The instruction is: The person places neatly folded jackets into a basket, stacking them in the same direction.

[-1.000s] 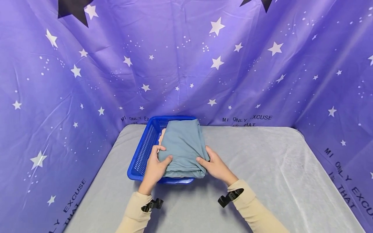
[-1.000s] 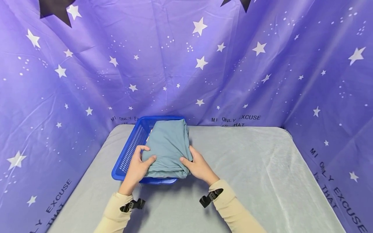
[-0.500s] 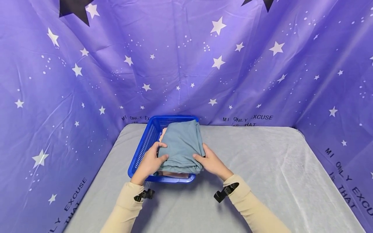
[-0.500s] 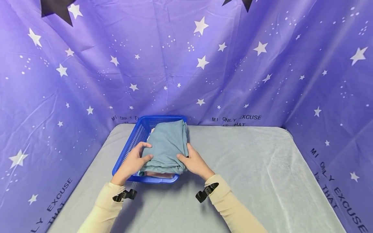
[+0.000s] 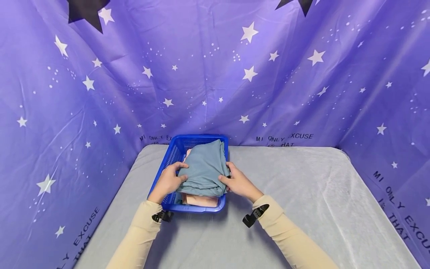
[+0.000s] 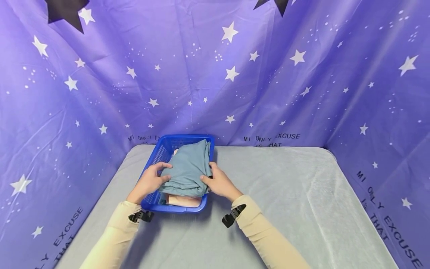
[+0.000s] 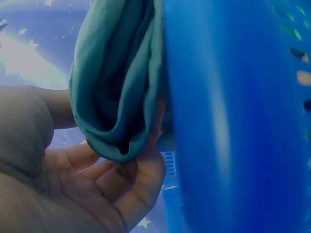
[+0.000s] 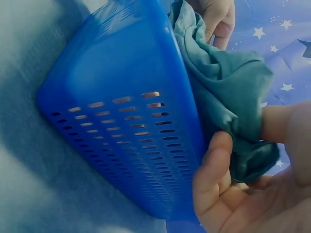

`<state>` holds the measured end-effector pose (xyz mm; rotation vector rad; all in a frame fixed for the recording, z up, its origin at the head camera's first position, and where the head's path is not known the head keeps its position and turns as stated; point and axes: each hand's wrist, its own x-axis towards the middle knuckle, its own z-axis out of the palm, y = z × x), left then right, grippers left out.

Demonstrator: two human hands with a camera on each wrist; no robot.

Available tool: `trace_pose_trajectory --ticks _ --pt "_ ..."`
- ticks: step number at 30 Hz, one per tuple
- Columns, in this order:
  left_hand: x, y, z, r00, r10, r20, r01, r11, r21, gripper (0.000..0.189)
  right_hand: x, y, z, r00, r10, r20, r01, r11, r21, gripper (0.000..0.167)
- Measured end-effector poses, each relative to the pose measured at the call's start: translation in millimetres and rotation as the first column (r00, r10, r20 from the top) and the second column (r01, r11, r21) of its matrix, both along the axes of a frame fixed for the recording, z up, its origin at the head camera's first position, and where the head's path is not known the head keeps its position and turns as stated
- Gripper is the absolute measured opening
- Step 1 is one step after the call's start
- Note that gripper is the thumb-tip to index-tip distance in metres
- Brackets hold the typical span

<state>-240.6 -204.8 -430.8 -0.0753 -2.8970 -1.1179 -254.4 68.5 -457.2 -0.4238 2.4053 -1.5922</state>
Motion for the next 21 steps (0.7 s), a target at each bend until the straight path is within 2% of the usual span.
trace_pose_trajectory --ticks 5,10,15,21 --pt "-2.1 -2.6 -1.7 1.0 0.016 -0.001 -0.016 0.999 -0.034 0.036 2.4 -1.6 -0.2 0.999 -0.025 -0.04 0.026 0.998 0.049 0.07" --pt "-5.4 -2.9 0.6 0.999 0.011 0.03 -0.009 0.999 -0.045 0.036 7.0 -1.6 -0.2 0.986 -0.02 -0.165 0.035 0.995 0.09 0.048" --pt "-7.2 -5.7 1.5 0.999 -0.003 0.046 0.006 0.998 -0.068 0.037 10.5 -4.8 -2.8 0.947 -0.036 -0.319 0.094 0.981 0.17 0.021" --pt "-7.0 -7.0 3.7 0.996 -0.035 0.086 0.045 0.992 -0.114 0.043 11.9 -10.1 -6.0 0.906 -0.02 -0.423 0.14 0.957 0.254 0.01"
